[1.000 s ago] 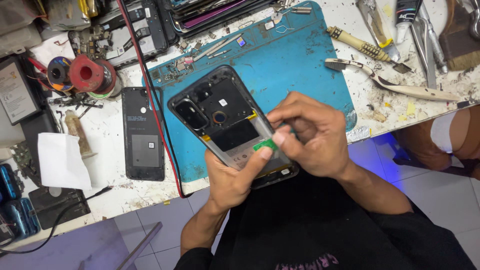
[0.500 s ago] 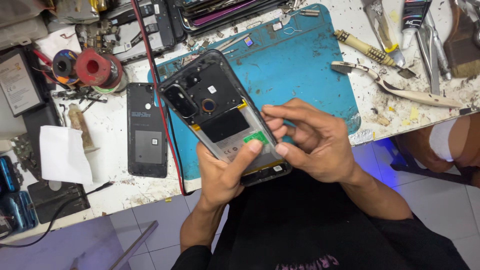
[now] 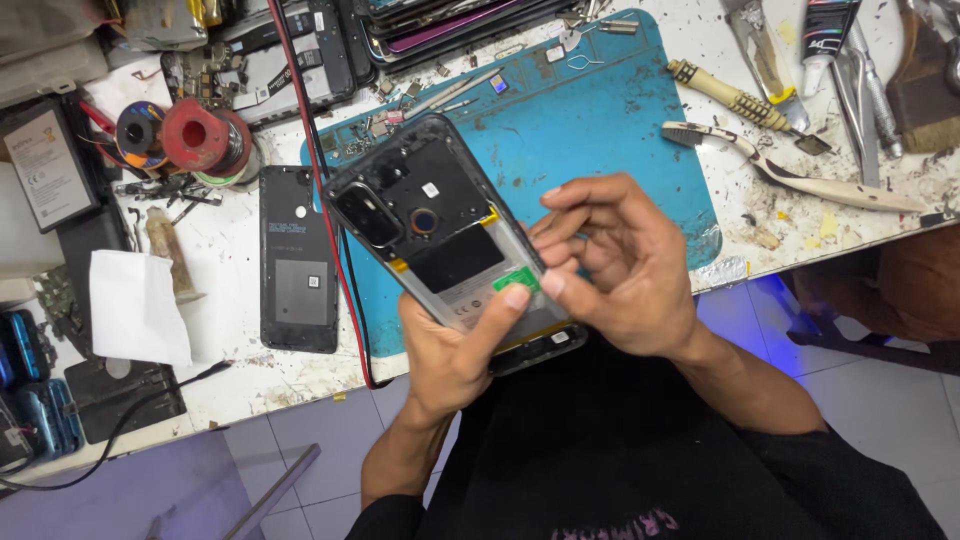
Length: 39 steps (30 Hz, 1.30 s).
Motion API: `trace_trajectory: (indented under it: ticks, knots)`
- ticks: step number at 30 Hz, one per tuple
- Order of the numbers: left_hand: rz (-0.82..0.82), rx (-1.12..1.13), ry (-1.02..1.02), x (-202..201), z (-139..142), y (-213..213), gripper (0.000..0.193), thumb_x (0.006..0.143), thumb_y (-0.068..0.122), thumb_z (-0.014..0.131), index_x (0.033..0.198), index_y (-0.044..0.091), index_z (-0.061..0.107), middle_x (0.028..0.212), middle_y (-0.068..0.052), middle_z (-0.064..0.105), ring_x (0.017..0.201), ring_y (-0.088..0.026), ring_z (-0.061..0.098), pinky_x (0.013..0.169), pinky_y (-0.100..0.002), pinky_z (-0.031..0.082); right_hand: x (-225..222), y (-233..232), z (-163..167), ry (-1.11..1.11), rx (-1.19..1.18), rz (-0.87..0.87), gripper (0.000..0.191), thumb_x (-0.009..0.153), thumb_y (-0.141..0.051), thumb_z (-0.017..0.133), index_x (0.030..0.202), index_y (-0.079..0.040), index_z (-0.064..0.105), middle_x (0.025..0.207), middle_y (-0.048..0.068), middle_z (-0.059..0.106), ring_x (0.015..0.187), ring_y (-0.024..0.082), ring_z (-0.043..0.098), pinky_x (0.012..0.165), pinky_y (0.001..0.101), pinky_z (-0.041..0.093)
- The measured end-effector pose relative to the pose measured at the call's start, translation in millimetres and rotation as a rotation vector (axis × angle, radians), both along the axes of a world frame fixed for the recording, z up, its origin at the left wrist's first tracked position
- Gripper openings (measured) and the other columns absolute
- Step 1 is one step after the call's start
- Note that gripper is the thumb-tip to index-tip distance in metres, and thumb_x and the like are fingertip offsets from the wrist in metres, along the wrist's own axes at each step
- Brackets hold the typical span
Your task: The person pries open the back cover of a smartphone using a pry tool, works around the battery and internal components, then handles the removed back cover and a small component at the bench. The phone lies on a blue mat while the person manipulates its edges and interior.
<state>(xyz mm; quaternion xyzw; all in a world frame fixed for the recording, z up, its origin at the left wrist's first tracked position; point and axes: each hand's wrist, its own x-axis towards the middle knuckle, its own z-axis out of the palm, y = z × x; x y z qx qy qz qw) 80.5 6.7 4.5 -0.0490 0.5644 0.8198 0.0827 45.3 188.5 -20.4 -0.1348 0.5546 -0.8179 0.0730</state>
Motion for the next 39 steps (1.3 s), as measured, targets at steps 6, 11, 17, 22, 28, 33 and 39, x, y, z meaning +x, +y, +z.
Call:
trace_trajectory:
  ticks: [6, 11, 17, 22, 28, 33, 39]
  knots:
    - [-0.035, -0.215, 0.1, 7, -7, 6, 0.024, 0.092, 0.005, 0.076, 0.114, -0.004, 0.072, 0.102, -0.009, 0.076, 0.092, -0.012, 0.07, 0.084, -0.028, 0.058, -2, -5, -5, -0.072, -0.021, -0.086, 0.038, 0.098, 0.009, 0.071, 0.128, 0.004, 0.048, 0.099, 0.014, 0.065, 0.089, 0.012, 0.064, 0.084, 0.0265, 0.056]
    - [-0.015, 0.014, 0.059, 7, -10, 1, 0.025, 0.093, 0.007, 0.072, 0.116, -0.002, 0.07, 0.106, -0.009, 0.078, 0.099, -0.014, 0.074, 0.093, -0.03, 0.059, 1, 1, 0, -0.01, 0.066, -0.011, 0.049, 0.081, 0.004, 0.067, 0.124, 0.001, 0.045, 0.093, 0.006, 0.06, 0.094, 0.009, 0.063, 0.085, 0.0229, 0.055]
    - [-0.075, -0.181, 0.089, 8, -12, 6, 0.023, 0.092, 0.004, 0.076, 0.113, -0.003, 0.071, 0.101, -0.007, 0.076, 0.091, -0.012, 0.071, 0.083, -0.029, 0.059, -3, -2, 3, -0.164, 0.043, -0.125, 0.038, 0.098, 0.004, 0.073, 0.127, 0.004, 0.049, 0.087, 0.01, 0.062, 0.078, 0.009, 0.058, 0.071, 0.0217, 0.047]
    - [-0.074, -0.098, 0.087, 8, -12, 2, 0.025, 0.094, 0.006, 0.074, 0.117, -0.003, 0.071, 0.107, -0.007, 0.076, 0.097, -0.013, 0.072, 0.089, -0.029, 0.059, -2, 5, 4, -0.027, 0.1, -0.008, 0.041, 0.086, 0.0, 0.067, 0.123, 0.0, 0.049, 0.091, 0.003, 0.059, 0.088, 0.006, 0.06, 0.081, 0.0204, 0.051]
    - [-0.072, -0.159, 0.084, 11, -16, 7, 0.023, 0.093, 0.003, 0.076, 0.114, -0.005, 0.071, 0.103, -0.009, 0.077, 0.093, -0.014, 0.072, 0.086, -0.03, 0.06, -2, 7, 0, -0.187, 0.091, -0.077, 0.021, 0.1, 0.004, 0.072, 0.117, 0.007, 0.06, 0.093, 0.012, 0.066, 0.073, 0.01, 0.059, 0.064, 0.0237, 0.048]
    - [-0.015, -0.117, 0.124, 15, -17, 4, 0.027, 0.093, 0.003, 0.075, 0.12, -0.003, 0.07, 0.11, -0.007, 0.075, 0.1, -0.013, 0.071, 0.093, -0.029, 0.059, 5, 11, -4, 0.083, 0.058, 0.024, 0.023, 0.098, 0.001, 0.067, 0.12, 0.007, 0.061, 0.106, 0.01, 0.065, 0.098, 0.011, 0.064, 0.092, 0.0251, 0.055]
    - [-0.041, -0.209, 0.112, 12, -11, 10, 0.024, 0.093, 0.002, 0.078, 0.115, -0.004, 0.072, 0.104, -0.009, 0.076, 0.093, -0.013, 0.071, 0.085, -0.029, 0.059, 5, 4, -11, 0.016, 0.04, -0.097, 0.003, 0.105, 0.008, 0.069, 0.107, 0.008, 0.066, 0.097, 0.012, 0.069, 0.086, 0.01, 0.062, 0.08, 0.0227, 0.053]
